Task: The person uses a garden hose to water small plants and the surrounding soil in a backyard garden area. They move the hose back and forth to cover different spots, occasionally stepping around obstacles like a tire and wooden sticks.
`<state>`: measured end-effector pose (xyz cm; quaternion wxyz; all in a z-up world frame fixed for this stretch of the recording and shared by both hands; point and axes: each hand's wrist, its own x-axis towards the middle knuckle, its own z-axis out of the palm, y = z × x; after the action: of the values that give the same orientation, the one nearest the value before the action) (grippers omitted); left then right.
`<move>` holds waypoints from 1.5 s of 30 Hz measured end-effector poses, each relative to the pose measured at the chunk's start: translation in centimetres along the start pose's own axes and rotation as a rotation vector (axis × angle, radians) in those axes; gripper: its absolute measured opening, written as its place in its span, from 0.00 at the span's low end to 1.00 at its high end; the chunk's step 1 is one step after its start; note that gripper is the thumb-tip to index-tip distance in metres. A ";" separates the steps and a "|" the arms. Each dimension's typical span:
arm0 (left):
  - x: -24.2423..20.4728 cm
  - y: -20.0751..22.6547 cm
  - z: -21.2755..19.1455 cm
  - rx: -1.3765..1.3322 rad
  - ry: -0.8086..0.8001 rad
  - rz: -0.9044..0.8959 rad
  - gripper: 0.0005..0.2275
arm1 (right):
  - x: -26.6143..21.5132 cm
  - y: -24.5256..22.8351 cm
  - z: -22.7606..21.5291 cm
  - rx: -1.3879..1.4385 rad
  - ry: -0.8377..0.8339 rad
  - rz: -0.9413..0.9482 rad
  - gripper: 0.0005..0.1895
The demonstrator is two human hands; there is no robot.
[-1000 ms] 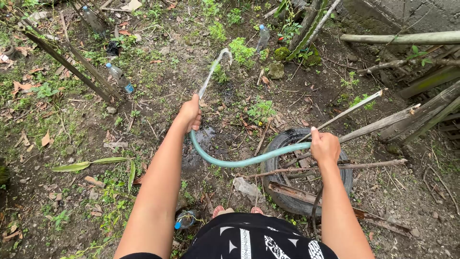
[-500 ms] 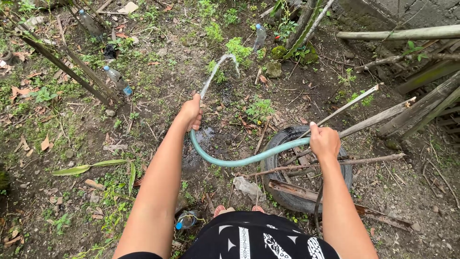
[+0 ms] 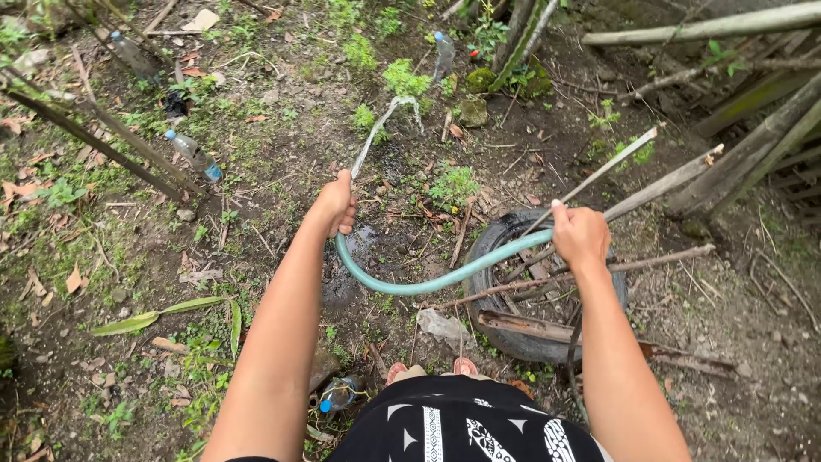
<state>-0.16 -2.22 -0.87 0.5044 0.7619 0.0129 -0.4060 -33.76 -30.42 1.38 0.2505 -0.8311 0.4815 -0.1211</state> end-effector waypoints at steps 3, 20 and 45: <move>-2.5 1.0 0.8 0.016 -0.034 0.012 0.23 | 0.7 1.4 0.5 -0.028 0.016 -0.023 0.32; 2.8 -8.6 4.7 0.413 -0.319 -0.276 0.23 | -1.6 3.0 -0.6 -0.016 -0.001 -0.038 0.32; 5.0 -8.3 9.3 0.337 -0.330 -0.220 0.27 | -5.7 5.5 -3.5 0.046 0.150 0.015 0.31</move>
<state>-6.02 -7.34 -11.87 0.3185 0.7526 -0.0546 -0.5737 -42.27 -28.84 1.59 0.2335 -0.8102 0.5020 -0.1922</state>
